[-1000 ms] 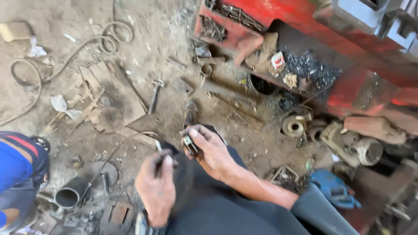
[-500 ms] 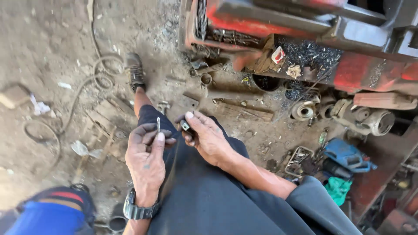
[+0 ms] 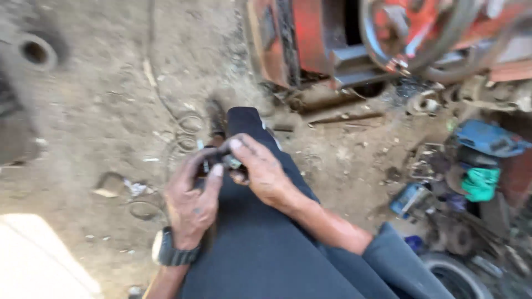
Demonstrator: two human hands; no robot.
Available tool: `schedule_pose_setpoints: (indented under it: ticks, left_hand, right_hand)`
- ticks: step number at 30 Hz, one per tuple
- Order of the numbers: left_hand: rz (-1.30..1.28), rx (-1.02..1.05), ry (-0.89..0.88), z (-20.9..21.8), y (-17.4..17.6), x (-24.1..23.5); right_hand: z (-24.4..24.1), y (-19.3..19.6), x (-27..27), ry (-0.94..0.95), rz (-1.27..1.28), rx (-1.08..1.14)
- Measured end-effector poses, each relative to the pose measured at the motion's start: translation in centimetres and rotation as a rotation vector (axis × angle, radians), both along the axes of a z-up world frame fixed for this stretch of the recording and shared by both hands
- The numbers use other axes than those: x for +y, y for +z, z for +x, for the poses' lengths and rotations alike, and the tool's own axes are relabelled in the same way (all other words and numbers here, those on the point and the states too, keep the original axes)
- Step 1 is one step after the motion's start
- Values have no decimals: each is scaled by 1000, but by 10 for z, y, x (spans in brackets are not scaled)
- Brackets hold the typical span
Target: Adjusting components on a metal lathe using an adjustable wrench and sharpening a metal tool bit on a bench grinder.
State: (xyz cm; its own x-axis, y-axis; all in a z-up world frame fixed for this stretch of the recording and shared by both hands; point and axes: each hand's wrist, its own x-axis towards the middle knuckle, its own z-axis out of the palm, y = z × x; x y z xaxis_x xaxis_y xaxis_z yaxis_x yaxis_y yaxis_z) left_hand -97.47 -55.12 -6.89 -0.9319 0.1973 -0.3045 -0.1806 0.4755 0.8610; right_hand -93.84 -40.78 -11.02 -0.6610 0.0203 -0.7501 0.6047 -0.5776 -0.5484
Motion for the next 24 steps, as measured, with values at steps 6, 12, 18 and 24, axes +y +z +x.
schedule_pose_setpoints:
  ticks: [6, 12, 18, 24]
  left_hand:
    - [251, 38, -33, -86, 26, -9]
    - [508, -52, 5, -174, 29, 6]
    - [464, 27, -57, -315, 22, 58]
    - [423, 41, -194, -432, 26, 116]
  right_hand:
    - [-77, 9, -5, -72, -35, 19]
    - [-178, 11, 10, -159, 22, 74]
    - [-303, 9, 51, -129, 230, 78]
    - [-405, 32, 97, -68, 368, -99]
